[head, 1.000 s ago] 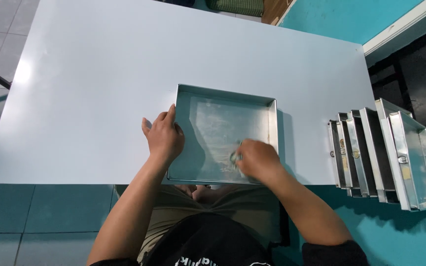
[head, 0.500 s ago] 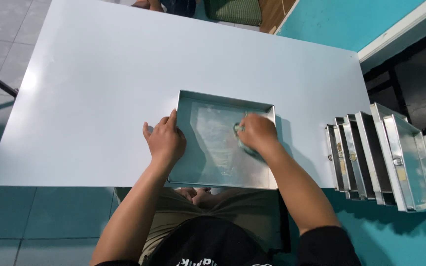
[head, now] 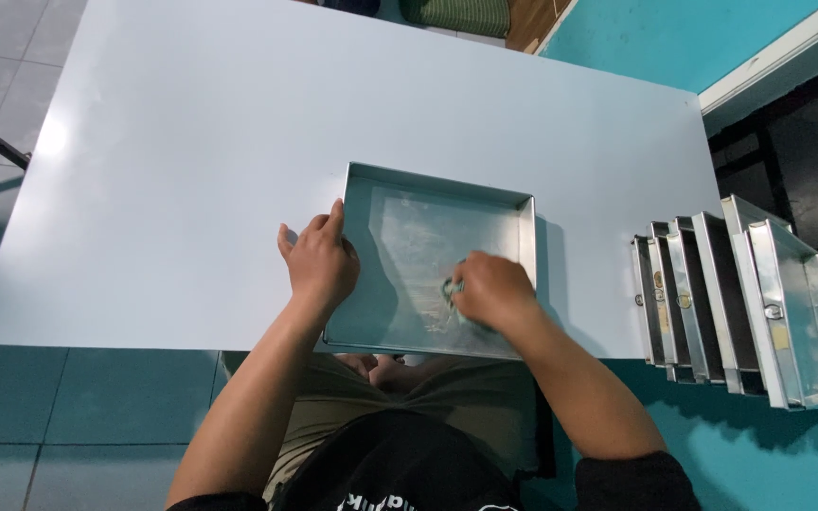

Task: The person wipes the interior surface of a rectangular metal tray using a cloth. The tray is placed on a white table, and the person uses their right hand to rub the bottom and sides while holding the tray steady with their left hand.

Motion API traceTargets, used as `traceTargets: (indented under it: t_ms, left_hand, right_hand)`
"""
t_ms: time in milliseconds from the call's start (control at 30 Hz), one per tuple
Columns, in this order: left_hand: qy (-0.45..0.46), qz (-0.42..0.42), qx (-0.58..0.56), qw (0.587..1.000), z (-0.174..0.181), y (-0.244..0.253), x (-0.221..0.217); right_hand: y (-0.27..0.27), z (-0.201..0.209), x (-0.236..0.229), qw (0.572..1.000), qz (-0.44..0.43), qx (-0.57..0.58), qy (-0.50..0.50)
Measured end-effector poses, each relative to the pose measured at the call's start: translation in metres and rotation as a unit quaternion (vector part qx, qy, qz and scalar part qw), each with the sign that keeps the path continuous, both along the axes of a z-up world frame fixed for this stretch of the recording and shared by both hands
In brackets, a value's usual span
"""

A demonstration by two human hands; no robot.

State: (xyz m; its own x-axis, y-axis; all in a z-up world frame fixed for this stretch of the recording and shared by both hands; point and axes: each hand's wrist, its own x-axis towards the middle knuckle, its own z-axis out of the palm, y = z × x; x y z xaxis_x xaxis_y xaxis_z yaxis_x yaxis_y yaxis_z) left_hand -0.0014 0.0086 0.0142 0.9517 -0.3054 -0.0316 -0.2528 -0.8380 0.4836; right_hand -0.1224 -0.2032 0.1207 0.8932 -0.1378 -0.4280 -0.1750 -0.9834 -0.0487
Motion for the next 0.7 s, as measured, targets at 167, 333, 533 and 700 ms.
traceTargets:
  t_ms: [167, 333, 533, 700]
  left_hand:
    - [0.001, -0.003, -0.012, 1.0, 0.005, 0.001, -0.001]
    - [0.01, -0.003, -0.023, 1.0, 0.012, 0.002, -0.003]
    - [0.004, 0.028, -0.022, 0.999, 0.017, 0.002, -0.007]
    - [0.013, 0.031, -0.02, 0.999, 0.02, 0.002, -0.007]
  right_hand:
    - [-0.035, -0.029, 0.06, 0.994, -0.1, -0.004, -0.047]
    - [-0.042, -0.037, 0.082, 0.984, -0.15, 0.01, -0.093]
    - [-0.024, -0.025, 0.041, 0.998, -0.018, -0.038, -0.054]
    - [-0.002, -0.025, -0.014, 0.996, 0.089, -0.005, 0.001]
